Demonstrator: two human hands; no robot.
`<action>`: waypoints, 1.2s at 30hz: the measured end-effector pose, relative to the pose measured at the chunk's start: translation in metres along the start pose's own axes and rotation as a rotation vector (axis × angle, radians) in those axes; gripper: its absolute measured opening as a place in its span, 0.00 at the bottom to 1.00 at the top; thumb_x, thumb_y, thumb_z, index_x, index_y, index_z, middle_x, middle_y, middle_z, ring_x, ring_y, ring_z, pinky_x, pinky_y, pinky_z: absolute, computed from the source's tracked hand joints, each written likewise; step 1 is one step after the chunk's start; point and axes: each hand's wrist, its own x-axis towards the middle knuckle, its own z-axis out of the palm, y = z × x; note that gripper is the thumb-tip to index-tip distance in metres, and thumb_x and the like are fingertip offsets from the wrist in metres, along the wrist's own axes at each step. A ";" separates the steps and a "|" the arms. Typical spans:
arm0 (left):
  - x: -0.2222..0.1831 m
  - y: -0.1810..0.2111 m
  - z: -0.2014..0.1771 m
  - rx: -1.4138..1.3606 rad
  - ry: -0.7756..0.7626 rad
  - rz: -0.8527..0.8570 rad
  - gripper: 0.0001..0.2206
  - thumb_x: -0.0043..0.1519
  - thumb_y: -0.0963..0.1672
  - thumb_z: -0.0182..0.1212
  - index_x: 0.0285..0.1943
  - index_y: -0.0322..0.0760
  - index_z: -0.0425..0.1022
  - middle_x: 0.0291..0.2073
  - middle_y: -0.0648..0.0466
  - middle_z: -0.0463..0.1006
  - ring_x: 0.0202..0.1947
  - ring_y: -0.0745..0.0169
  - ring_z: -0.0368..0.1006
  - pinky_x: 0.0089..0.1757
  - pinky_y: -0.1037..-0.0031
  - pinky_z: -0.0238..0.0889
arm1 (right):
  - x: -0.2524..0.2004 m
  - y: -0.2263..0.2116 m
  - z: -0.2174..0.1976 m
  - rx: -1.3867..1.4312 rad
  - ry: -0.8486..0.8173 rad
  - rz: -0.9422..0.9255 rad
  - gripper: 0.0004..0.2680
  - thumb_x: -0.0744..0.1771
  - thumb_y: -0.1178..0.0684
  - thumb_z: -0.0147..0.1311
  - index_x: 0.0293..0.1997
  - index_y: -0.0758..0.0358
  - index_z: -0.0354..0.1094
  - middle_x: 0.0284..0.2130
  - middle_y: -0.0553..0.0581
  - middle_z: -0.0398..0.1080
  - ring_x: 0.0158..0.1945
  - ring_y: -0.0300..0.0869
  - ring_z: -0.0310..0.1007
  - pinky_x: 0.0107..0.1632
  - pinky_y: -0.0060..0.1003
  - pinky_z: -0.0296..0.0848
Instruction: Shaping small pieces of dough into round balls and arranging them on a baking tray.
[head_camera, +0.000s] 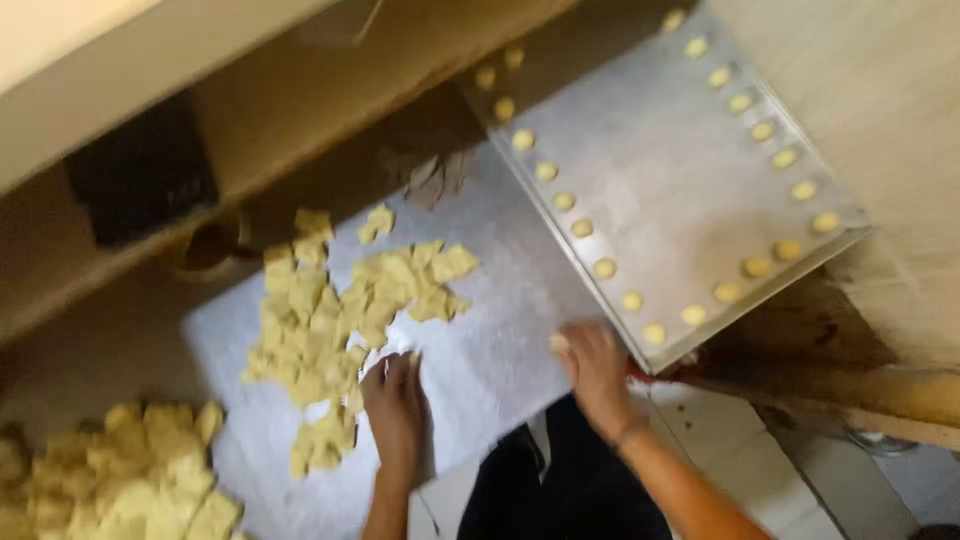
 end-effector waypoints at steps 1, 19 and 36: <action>0.002 -0.012 0.005 0.073 0.042 -0.084 0.14 0.59 0.36 0.55 0.52 0.31 0.79 0.53 0.44 0.78 0.58 0.40 0.71 0.59 0.58 0.61 | -0.014 0.004 0.015 -0.007 0.035 0.006 0.10 0.62 0.61 0.58 0.45 0.65 0.71 0.45 0.61 0.74 0.52 0.57 0.71 0.58 0.50 0.68; 0.046 0.020 -0.017 -0.270 0.038 -0.306 0.11 0.62 0.37 0.55 0.52 0.28 0.75 0.52 0.42 0.75 0.54 0.44 0.71 0.54 0.65 0.65 | -0.027 -0.002 0.033 0.077 -0.088 -0.102 0.08 0.63 0.57 0.56 0.44 0.62 0.73 0.48 0.58 0.74 0.56 0.53 0.69 0.62 0.49 0.65; 0.037 0.036 -0.045 -0.283 0.090 -0.399 0.15 0.56 0.36 0.54 0.51 0.33 0.77 0.47 0.44 0.79 0.48 0.48 0.78 0.52 0.67 0.69 | -0.004 0.007 0.007 0.193 0.029 0.144 0.09 0.64 0.59 0.60 0.47 0.63 0.72 0.46 0.59 0.76 0.51 0.50 0.74 0.54 0.47 0.72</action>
